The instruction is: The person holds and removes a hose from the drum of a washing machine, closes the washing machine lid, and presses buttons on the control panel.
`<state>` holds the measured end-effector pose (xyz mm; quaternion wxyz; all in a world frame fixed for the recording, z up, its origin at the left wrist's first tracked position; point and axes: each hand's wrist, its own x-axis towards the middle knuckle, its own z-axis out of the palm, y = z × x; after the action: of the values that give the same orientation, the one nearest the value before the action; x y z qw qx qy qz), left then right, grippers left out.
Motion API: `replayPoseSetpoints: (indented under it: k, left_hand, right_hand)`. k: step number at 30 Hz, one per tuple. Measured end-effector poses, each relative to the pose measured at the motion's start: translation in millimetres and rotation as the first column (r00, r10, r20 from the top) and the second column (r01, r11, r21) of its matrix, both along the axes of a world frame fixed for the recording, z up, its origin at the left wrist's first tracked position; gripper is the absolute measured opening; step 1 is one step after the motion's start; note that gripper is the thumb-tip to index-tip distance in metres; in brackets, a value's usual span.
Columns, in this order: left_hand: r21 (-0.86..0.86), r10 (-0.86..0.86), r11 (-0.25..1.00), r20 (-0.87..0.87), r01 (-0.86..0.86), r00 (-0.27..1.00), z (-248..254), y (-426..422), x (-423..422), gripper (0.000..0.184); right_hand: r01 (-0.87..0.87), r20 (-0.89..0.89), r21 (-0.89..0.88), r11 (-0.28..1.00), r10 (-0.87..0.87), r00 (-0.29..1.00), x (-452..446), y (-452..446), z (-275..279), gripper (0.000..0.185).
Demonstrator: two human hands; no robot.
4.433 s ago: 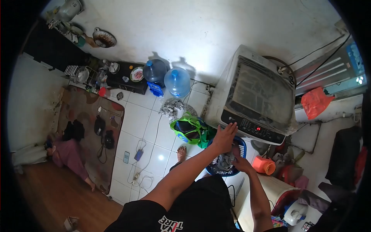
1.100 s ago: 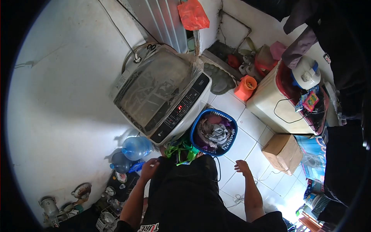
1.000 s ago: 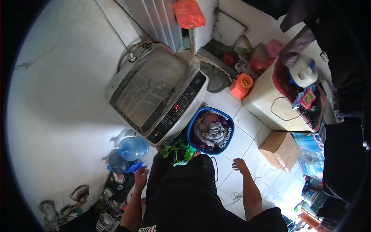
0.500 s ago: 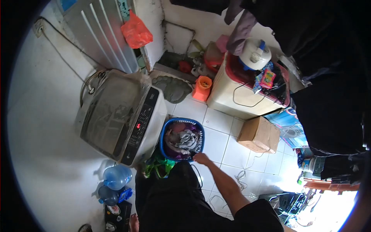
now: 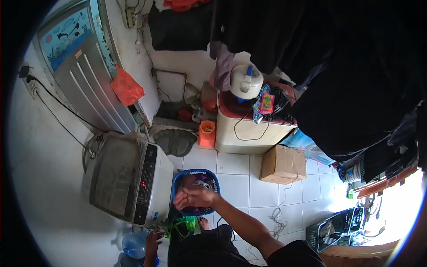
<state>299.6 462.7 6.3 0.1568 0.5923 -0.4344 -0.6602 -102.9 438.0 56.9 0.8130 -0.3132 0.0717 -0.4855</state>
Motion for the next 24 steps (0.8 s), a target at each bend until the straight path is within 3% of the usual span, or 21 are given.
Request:
replayPoseSetpoints:
  k: [1,2,3,4,5,7,8,9,11,12,13,14,15,16,17,18,19,21,22,23,24]
  left_hand:
    - [0.092,0.017,0.996,-0.190,0.001,0.982,8.7,-13.3,-16.1,0.053]
    - [0.079,0.013,0.997,-0.196,0.003,0.980,-0.1,-27.7,-26.3,0.053]
    - [-0.137,-0.301,0.945,0.001,0.298,0.954,-20.4,-41.1,-37.6,0.055]
    - [-0.278,-0.534,0.758,0.253,0.589,0.807,-34.0,-51.2,-44.0,0.057]
    - [-0.295,-0.535,0.751,0.253,0.591,0.806,-39.6,-54.3,-45.1,0.057]
    - [-0.491,-0.412,0.199,0.744,0.848,0.527,-48.7,-52.2,-48.5,0.057]
    - [-0.501,-0.562,0.482,0.453,0.719,0.693,22.0,-47.5,-70.9,0.055]
    - [-0.516,-0.560,0.476,0.447,0.712,0.698,64.6,-43.1,-72.9,0.055]
    - [-0.271,-0.351,0.917,-0.197,0.293,0.915,122.6,-27.1,-69.5,0.055]
    - [-0.375,-0.259,0.914,-0.239,0.157,0.936,144.1,-19.5,-70.9,0.051]
    - [-0.378,-0.248,0.915,-0.250,0.142,0.936,135.0,-18.2,-59.5,0.051]
    - [-0.198,-0.127,0.980,-0.626,0.001,0.770,115.8,-22.2,-36.5,0.050]
    - [0.027,0.052,0.998,-0.876,-0.060,0.479,97.6,-28.1,-17.4,0.050]
    - [0.022,0.060,0.998,-0.639,-0.059,0.767,74.7,-35.8,-11.2,0.053]
    - [0.027,0.082,0.996,-0.635,-0.085,0.768,52.0,-28.5,-7.2,0.053]
    - [-0.480,-0.357,0.796,0.121,0.370,0.926,30.7,-19.0,4.5,0.054]
    - [-0.344,-0.251,0.322,0.867,0.882,0.430,15.7,-10.5,19.9,0.055]
    - [-0.622,-0.374,0.569,0.387,0.538,0.843,15.2,9.7,26.4,0.056]
    - [-0.263,-0.362,0.895,0.047,0.361,0.931,82.1,21.6,10.8,0.057]
    - [-0.193,-0.360,0.922,-0.113,0.335,0.926,131.9,26.0,2.3,0.059]
    - [-0.163,-0.216,0.969,-0.189,0.186,0.958,134.7,32.2,6.8,0.060]
  right_hand:
    - [-0.028,0.236,0.051,0.998,0.015,0.972,8.1,-8.7,-19.1,0.050]
    - [-0.001,0.124,0.233,0.973,-0.028,0.992,18.0,-12.6,-26.8,0.052]
    - [0.001,0.120,0.226,0.974,-0.029,0.992,31.2,-11.1,-42.0,0.052]
    - [-0.082,-0.180,0.126,0.989,0.104,0.978,45.0,-10.5,-62.5,0.055]
    - [-0.188,-0.479,0.052,0.981,0.189,0.857,55.9,-13.9,-83.0,0.058]
    - [-0.416,-0.915,0.030,0.909,0.192,0.356,69.4,-23.3,-110.7,0.065]
    - [-0.510,-0.992,0.087,0.856,0.121,0.032,70.6,-26.4,-113.6,0.069]
    - [-0.507,-0.993,0.088,0.858,0.112,0.018,69.4,-22.7,-85.2,0.069]
    - [-0.164,-0.809,-0.188,0.968,-0.058,0.585,68.8,3.4,32.6,0.072]
    - [-0.176,-0.818,-0.185,0.967,-0.053,0.573,64.6,7.7,58.4,0.072]
    - [-0.095,-0.580,-0.155,0.983,-0.013,0.814,62.6,11.0,77.9,0.072]
    - [-0.026,-0.266,-0.093,0.995,0.000,0.964,67.1,15.3,85.7,0.072]
    - [-0.034,-0.264,-0.094,0.995,0.008,0.964,70.5,11.5,57.4,0.072]
    - [0.002,-0.256,0.120,0.993,0.029,0.966,71.2,-0.4,2.6,0.071]
    - [0.026,-0.244,0.333,0.942,0.059,0.968,79.9,-3.4,-28.9,0.069]
    - [-0.007,-0.232,0.340,0.940,0.091,0.968,92.4,2.6,-29.2,0.069]
    - [-0.194,-0.682,0.204,0.960,0.282,0.675,96.4,8.2,-23.2,0.068]
    - [-0.631,-0.950,0.205,0.748,-0.003,-0.313,98.5,18.9,2.2,0.066]
    - [-0.407,-0.966,0.155,0.900,0.224,0.129,98.4,33.4,27.1,0.067]
    - [-0.148,-0.766,0.251,0.956,0.290,0.573,97.0,49.0,63.3,0.068]
    - [-0.116,-0.747,0.044,0.992,0.110,0.655,99.6,58.4,105.0,0.069]
